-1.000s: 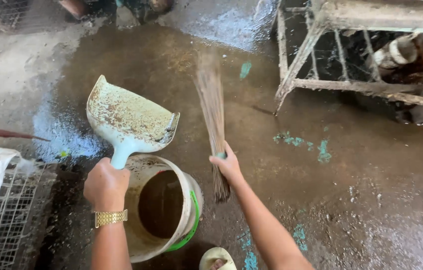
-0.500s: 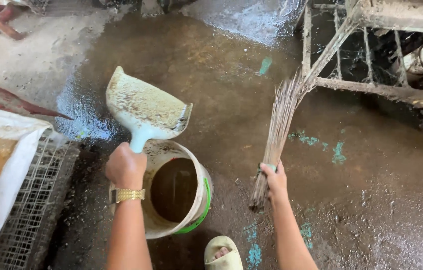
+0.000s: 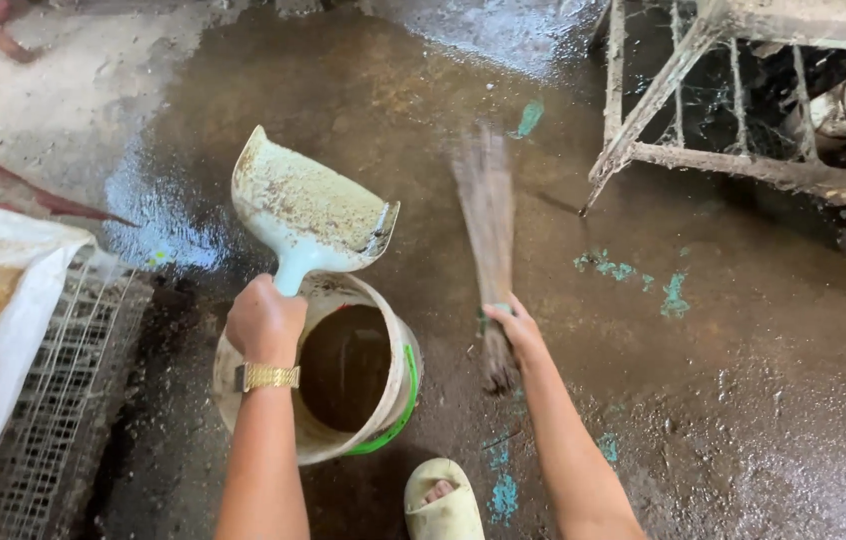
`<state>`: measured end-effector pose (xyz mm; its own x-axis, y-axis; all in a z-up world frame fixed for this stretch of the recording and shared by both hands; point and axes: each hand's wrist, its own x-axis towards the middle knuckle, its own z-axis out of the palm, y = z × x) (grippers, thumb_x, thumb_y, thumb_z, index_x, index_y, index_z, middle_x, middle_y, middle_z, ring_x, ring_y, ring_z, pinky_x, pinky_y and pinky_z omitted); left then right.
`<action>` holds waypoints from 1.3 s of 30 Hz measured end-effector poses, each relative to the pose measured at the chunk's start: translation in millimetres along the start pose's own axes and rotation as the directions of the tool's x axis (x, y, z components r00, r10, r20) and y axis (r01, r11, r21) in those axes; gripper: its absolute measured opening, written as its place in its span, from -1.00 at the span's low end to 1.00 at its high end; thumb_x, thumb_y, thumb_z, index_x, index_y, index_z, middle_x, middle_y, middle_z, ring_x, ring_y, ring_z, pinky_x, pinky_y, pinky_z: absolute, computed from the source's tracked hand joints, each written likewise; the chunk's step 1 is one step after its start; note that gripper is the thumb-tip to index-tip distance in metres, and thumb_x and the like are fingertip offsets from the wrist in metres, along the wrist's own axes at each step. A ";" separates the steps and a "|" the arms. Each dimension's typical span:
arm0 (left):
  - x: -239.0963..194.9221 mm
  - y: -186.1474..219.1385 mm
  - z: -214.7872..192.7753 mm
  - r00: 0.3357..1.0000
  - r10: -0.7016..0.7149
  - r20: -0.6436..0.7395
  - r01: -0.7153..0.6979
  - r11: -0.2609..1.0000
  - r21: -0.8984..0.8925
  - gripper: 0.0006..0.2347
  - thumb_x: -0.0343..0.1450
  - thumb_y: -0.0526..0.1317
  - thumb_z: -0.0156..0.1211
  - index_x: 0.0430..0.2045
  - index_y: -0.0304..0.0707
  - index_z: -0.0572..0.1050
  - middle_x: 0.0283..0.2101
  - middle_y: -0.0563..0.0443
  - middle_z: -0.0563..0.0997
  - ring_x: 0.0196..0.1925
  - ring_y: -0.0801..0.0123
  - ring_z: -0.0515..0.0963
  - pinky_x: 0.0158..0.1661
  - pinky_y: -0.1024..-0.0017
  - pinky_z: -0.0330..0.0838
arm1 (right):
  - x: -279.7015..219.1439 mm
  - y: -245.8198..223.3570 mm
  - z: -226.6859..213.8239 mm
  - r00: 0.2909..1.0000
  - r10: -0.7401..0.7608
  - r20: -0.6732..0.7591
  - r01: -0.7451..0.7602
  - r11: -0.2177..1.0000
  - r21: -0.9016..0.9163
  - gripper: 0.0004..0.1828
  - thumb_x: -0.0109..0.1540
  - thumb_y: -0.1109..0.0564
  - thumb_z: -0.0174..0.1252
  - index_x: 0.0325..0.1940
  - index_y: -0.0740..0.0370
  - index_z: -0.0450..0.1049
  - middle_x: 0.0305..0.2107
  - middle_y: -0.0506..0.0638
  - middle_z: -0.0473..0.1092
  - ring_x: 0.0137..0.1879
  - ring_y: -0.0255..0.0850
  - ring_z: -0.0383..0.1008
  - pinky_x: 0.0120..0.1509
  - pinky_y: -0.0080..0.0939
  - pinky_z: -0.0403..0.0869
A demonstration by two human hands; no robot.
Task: The person sweeps debris on a wet concrete floor using a traditional straw broom and a dustpan, then transfers the collected debris into a bucket. The person is sitting on the floor while performing the task.
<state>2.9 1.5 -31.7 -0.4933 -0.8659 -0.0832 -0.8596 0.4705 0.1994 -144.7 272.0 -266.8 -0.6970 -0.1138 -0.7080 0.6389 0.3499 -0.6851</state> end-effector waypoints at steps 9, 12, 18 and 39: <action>-26.9 40.6 27.3 0.987 0.112 -0.112 -0.133 0.970 -0.203 -0.79 0.28 -0.30 0.19 -0.27 -0.35 0.64 -0.31 -0.29 0.70 -0.11 -0.21 0.71 -0.11 -0.01 0.62 | -177.7 38.5 -65.9 0.988 -0.088 -0.124 0.093 0.995 0.040 0.06 0.02 -0.15 0.44 0.56 -0.06 0.17 0.34 0.34 0.23 0.49 0.19 0.17 0.51 0.19 0.22; -40.9 57.1 31.9 0.971 0.196 -0.138 -0.225 0.944 -0.241 -0.78 0.25 -0.36 0.22 -0.26 -0.37 0.64 -0.30 -0.28 0.70 -0.13 -0.18 0.72 -0.11 -0.06 0.63 | -224.6 7.9 -51.8 0.992 -0.127 0.020 0.129 0.983 -0.133 0.04 -0.01 -0.17 0.44 0.52 -0.09 0.21 0.36 0.30 0.24 0.50 0.18 0.18 0.54 0.16 0.20; -62.8 74.7 26.1 0.974 0.226 0.026 -0.216 0.954 -0.208 -0.80 0.28 -0.30 0.23 -0.26 -0.29 0.64 -0.28 -0.21 0.71 -0.10 -0.09 0.72 -0.12 0.00 0.65 | -217.0 77.3 -85.7 0.995 -0.018 -0.095 0.012 0.998 -0.060 0.02 -0.04 -0.32 0.44 0.48 -0.23 0.27 0.33 0.31 0.26 0.45 0.19 0.23 0.48 0.18 0.25; -65.6 61.7 -11.3 0.981 0.192 0.018 -0.184 0.960 -0.210 -0.72 0.35 -0.28 0.28 -0.09 -0.42 0.58 -0.15 -0.28 0.69 -0.01 -0.14 0.68 -0.05 -0.07 0.62 | -268.4 113.4 -86.5 0.998 -0.068 0.000 0.067 0.978 -0.199 0.11 0.02 -0.19 0.39 0.60 -0.04 0.08 0.38 0.35 0.18 0.48 0.23 0.19 0.52 0.14 0.17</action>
<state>-16.2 85.4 -2.9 -0.6513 -0.7564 -0.0611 -0.7069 0.5753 0.4115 86.6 422.7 -139.6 -0.7391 -0.1373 -0.6595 0.5129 0.5199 -0.6831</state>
